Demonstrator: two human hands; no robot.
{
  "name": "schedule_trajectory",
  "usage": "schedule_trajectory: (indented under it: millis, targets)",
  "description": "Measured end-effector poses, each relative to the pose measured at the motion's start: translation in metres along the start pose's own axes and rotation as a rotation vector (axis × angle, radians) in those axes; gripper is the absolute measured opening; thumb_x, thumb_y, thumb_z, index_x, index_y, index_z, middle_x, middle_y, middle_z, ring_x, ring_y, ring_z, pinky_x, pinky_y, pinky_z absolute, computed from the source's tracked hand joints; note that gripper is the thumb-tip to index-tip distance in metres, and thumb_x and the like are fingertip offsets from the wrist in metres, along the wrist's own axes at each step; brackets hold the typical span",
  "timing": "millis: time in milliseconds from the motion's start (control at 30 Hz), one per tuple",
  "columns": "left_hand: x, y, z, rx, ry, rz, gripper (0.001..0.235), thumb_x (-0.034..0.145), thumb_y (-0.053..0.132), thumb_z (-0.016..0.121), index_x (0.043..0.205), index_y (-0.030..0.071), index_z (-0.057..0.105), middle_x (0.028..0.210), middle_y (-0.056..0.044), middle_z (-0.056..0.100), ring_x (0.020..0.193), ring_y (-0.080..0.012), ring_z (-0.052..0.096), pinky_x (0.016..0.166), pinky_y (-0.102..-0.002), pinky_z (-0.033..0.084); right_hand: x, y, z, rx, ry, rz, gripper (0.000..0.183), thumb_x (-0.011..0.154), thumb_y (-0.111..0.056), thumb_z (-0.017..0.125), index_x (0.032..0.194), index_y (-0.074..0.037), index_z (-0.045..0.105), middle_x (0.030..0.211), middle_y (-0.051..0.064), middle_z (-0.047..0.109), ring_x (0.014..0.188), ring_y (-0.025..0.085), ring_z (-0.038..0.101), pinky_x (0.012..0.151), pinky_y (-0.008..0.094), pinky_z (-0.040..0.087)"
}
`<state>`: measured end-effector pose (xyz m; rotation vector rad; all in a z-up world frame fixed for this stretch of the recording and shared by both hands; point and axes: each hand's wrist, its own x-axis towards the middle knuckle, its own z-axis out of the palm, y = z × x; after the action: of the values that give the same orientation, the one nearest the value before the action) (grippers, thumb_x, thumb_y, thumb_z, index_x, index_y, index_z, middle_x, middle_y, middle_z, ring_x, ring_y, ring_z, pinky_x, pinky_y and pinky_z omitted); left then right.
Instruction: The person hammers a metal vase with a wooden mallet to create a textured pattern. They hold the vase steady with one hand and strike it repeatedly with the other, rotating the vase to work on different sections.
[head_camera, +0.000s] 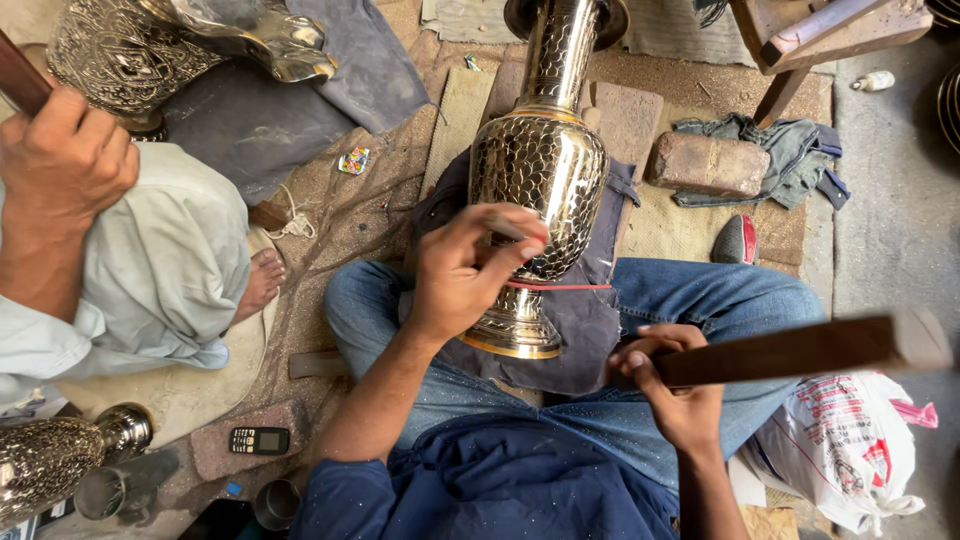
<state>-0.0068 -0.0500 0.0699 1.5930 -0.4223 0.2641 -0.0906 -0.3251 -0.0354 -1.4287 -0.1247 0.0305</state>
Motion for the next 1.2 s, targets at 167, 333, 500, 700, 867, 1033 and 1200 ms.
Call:
schedule_trajectory:
  millis: [167, 333, 500, 700, 867, 1033, 1200]
  targets:
    - [0.022, 0.01, 0.014, 0.396, -0.251, 0.186, 0.027, 0.099, 0.009, 0.074, 0.124, 0.007, 0.064, 0.109, -0.008, 0.074, 0.102, -0.0199, 0.075, 0.089, -0.032, 0.063, -0.011, -0.014, -0.02, -0.17, 0.203, 0.187, 0.027, 0.094, -0.002, 0.07, 0.119, 0.005, 0.061, 0.071, 0.006, 0.063, 0.057, 0.012, 0.06, 0.05, 0.025, 0.047]
    - [0.03, 0.016, 0.019, 0.688, -0.394, 0.278, 0.032, 0.096, 0.014, 0.072, 0.127, 0.009, 0.065, 0.101, -0.009, 0.07, 0.095, -0.0287, 0.071, 0.085, -0.04, 0.06, -0.012, -0.032, -0.028, -0.205, 0.194, 0.091, 0.031, 0.095, -0.002, 0.07, 0.123, 0.004, 0.06, 0.079, 0.003, 0.062, 0.066, 0.009, 0.06, 0.059, 0.022, 0.048]
    - [0.037, 0.016, 0.022, 0.722, -0.458, 0.276, 0.036, 0.097, 0.016, 0.072, 0.132, 0.011, 0.061, 0.104, -0.007, 0.068, 0.098, -0.0265, 0.07, 0.087, -0.038, 0.06, -0.003, -0.045, -0.033, -0.227, 0.198, 0.097, 0.037, 0.092, -0.004, 0.071, 0.126, 0.0, 0.057, 0.08, 0.003, 0.064, 0.066, 0.009, 0.063, 0.06, 0.023, 0.05]
    - [0.041, 0.019, 0.024, 0.81, -0.52, 0.248, 0.04, 0.095, 0.018, 0.071, 0.134, 0.013, 0.06, 0.102, -0.006, 0.066, 0.095, -0.0253, 0.069, 0.086, -0.038, 0.059, 0.024, -0.089, -0.052, -1.006, 0.103, -0.133, 0.049, 0.084, -0.013, 0.084, 0.123, 0.001, 0.059, 0.095, 0.019, 0.069, 0.08, 0.025, 0.069, 0.071, 0.034, 0.054]
    - [0.038, 0.017, 0.027, 0.873, -0.492, 0.244, 0.042, 0.096, 0.018, 0.071, 0.137, 0.015, 0.061, 0.102, -0.006, 0.066, 0.095, -0.0256, 0.068, 0.083, -0.039, 0.059, 0.034, -0.086, -0.031, -0.068, 0.267, -0.103, 0.044, 0.094, -0.026, 0.079, 0.121, -0.009, 0.049, 0.084, 0.012, 0.072, 0.073, 0.021, 0.071, 0.077, 0.033, 0.057]
    - [0.037, 0.009, 0.026, 0.891, -0.496, 0.273, 0.034, 0.097, 0.014, 0.068, 0.131, 0.019, 0.063, 0.116, -0.004, 0.069, 0.103, -0.0235, 0.069, 0.087, -0.037, 0.062, 0.044, -0.074, -0.049, -0.908, 0.101, -0.266, 0.048, 0.087, -0.018, 0.084, 0.121, -0.003, 0.055, 0.098, 0.022, 0.071, 0.09, 0.037, 0.072, 0.073, 0.043, 0.057]
    - [0.036, 0.006, 0.025, 0.838, -0.462, 0.305, 0.036, 0.095, 0.019, 0.071, 0.13, 0.015, 0.063, 0.116, -0.007, 0.067, 0.107, -0.0278, 0.068, 0.091, -0.04, 0.06, 0.044, -0.078, -0.046, -0.765, 0.165, -0.199, 0.041, 0.09, -0.017, 0.081, 0.119, -0.004, 0.056, 0.093, 0.017, 0.071, 0.08, 0.036, 0.07, 0.072, 0.041, 0.056]
